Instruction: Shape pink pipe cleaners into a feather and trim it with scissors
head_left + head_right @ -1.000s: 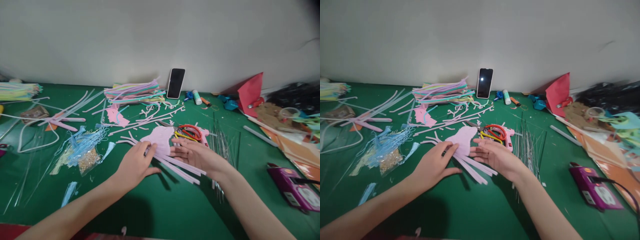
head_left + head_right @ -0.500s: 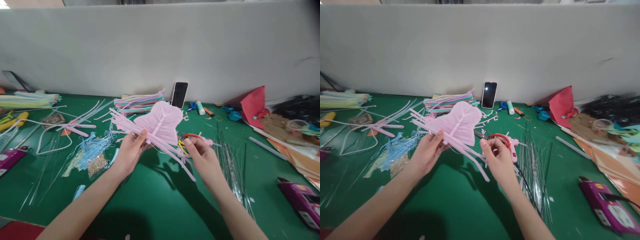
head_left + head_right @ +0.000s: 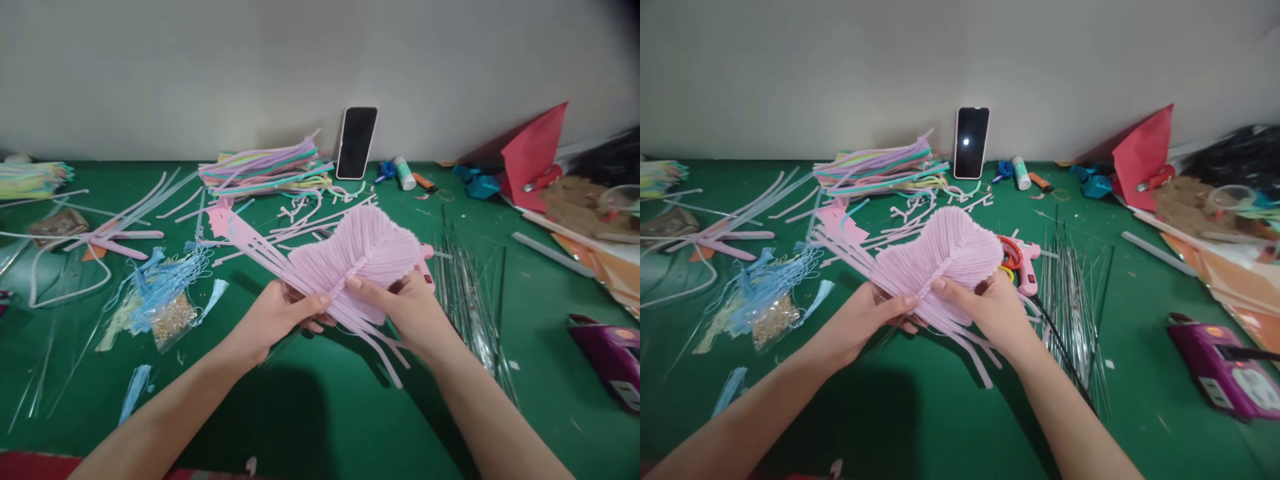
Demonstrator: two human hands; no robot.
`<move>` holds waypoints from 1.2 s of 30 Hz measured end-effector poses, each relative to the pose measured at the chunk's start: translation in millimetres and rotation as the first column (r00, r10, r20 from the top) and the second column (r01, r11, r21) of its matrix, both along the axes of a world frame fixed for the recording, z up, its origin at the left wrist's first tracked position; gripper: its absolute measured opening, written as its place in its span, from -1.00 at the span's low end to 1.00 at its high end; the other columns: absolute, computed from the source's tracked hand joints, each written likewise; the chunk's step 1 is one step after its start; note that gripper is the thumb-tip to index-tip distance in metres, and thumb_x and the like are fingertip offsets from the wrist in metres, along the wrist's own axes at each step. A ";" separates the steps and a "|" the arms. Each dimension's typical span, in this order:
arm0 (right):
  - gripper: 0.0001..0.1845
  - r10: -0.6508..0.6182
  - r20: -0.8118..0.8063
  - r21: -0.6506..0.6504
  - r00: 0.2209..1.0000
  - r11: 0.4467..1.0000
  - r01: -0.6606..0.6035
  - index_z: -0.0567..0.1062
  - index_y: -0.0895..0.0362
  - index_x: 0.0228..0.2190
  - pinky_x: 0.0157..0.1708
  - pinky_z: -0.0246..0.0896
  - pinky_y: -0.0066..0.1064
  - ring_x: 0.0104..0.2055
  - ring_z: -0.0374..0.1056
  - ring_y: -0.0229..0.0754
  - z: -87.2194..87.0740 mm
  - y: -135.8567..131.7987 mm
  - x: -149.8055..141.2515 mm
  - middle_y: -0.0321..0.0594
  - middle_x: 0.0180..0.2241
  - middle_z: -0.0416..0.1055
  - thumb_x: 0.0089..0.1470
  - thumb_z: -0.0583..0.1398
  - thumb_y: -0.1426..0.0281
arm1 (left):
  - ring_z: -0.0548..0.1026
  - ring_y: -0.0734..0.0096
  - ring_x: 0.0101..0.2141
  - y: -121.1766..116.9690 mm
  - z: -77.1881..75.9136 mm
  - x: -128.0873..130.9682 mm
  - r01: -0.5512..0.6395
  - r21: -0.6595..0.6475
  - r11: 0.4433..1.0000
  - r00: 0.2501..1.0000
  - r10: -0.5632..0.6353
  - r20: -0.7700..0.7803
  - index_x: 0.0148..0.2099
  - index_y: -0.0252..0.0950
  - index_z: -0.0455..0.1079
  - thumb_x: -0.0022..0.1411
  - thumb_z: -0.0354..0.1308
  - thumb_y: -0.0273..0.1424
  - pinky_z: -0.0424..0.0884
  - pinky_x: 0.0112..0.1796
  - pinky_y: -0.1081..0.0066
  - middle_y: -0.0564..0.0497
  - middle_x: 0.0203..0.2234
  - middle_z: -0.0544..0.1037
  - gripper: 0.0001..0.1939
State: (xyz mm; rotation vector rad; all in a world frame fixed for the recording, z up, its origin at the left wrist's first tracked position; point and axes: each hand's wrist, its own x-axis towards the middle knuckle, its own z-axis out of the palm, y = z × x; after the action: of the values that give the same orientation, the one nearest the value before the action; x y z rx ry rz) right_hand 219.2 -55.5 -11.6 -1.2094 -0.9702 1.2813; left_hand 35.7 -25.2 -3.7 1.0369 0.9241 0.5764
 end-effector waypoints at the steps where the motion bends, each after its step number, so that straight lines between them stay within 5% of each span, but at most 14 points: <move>1: -0.66 -0.017 0.017 0.007 1.000 1.000 0.017 0.54 0.04 -0.24 -0.14 0.39 -0.23 -0.14 0.49 -0.07 0.1 -0.6 0.2 -0.25 -0.21 0.59 -0.11 0.40 0.27 | 0.56 0.37 -0.40 -0.2 -0.7 0.7 0.006 -0.005 1.000 1.000 -0.006 -0.020 -0.25 -0.36 0.52 0.10 0.32 -0.25 0.49 -0.39 0.46 -0.04 -0.45 0.61 -0.74; 14: -0.72 -0.002 0.029 0.004 1.000 1.000 0.002 0.57 0.03 -0.26 -0.16 0.42 -0.28 -0.14 0.50 -0.10 -0.6 -3.1 -1.7 -0.28 -0.22 0.60 -0.07 0.38 0.27 | 0.46 0.47 -0.49 -4.4 1.5 7.1 -0.082 0.017 0.996 0.995 0.083 -0.062 -0.36 -0.36 0.48 0.04 0.26 -0.42 0.50 -0.45 0.47 0.07 -0.52 0.53 -0.90; 36: -0.73 0.002 -0.012 -0.045 1.000 0.999 -0.003 0.58 0.05 -0.24 -0.17 0.42 -0.25 -0.15 0.50 -0.07 -5.0 -4.7 0.0 -0.25 -0.21 0.60 -0.04 0.36 0.25 | 0.48 0.40 -0.39 -3.3 -1.3 2.1 -0.070 -0.061 0.996 0.996 0.066 -0.064 -0.31 -0.37 0.52 -0.02 0.39 -0.31 0.45 -0.41 0.48 -0.03 -0.41 0.56 -0.74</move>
State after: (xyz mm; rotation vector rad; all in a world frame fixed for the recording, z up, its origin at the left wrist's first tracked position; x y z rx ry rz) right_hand 219.3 -60.2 -16.6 -1.2343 -0.9393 1.3166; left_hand 37.8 -28.5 -5.0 0.9737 1.0293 0.5709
